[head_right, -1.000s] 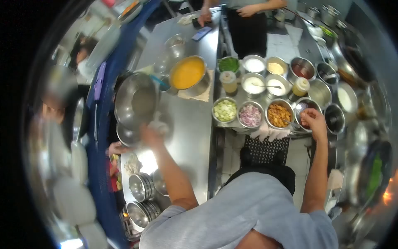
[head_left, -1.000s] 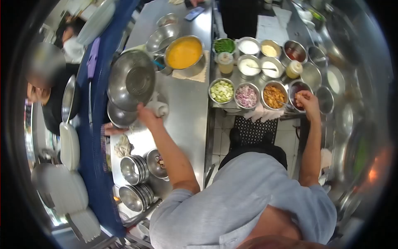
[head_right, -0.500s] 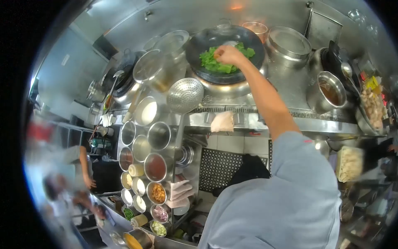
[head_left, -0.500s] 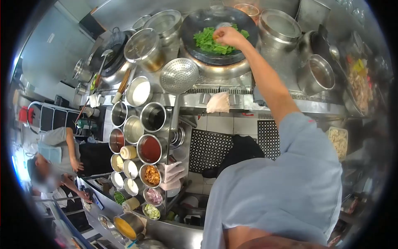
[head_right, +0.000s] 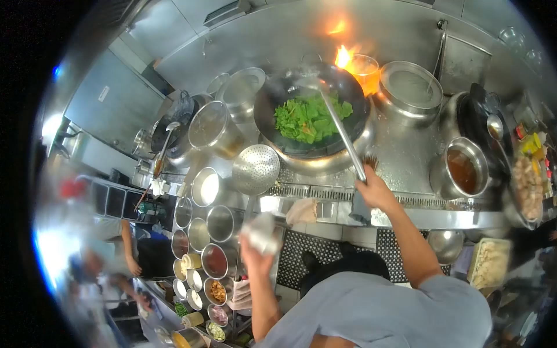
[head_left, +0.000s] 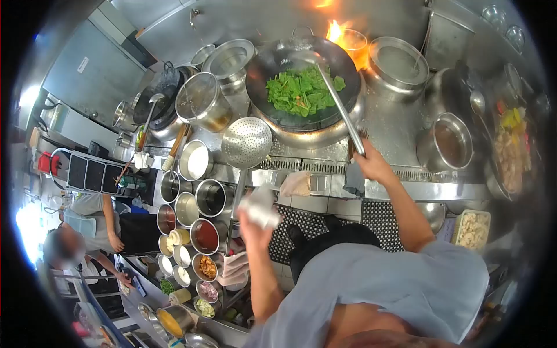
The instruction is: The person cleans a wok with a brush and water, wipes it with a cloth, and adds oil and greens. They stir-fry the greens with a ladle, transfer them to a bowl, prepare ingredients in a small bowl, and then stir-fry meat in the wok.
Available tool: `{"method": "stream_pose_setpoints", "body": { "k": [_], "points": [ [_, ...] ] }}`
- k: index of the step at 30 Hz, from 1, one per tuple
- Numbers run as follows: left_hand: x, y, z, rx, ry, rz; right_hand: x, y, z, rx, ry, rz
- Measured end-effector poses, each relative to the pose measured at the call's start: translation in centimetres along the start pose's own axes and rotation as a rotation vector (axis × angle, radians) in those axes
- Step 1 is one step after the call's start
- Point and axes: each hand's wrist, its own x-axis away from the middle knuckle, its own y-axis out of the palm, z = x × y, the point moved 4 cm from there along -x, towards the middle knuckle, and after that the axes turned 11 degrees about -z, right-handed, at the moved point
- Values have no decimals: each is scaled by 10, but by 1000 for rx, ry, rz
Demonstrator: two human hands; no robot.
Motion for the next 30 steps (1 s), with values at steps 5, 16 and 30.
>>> {"method": "stream_pose_setpoints", "body": {
  "k": [5, 16, 30],
  "points": [
    [-235, 64, -38, -348, -389, -65, 57, -18, -30, 40, 273, -303],
    [-226, 99, -81, -195, -227, 9, 67, -46, -86, 299, 297, -312],
    [-235, 102, -55, -217, -251, -18, 94, -42, -115, 161, 347, -280]
  ]
}}
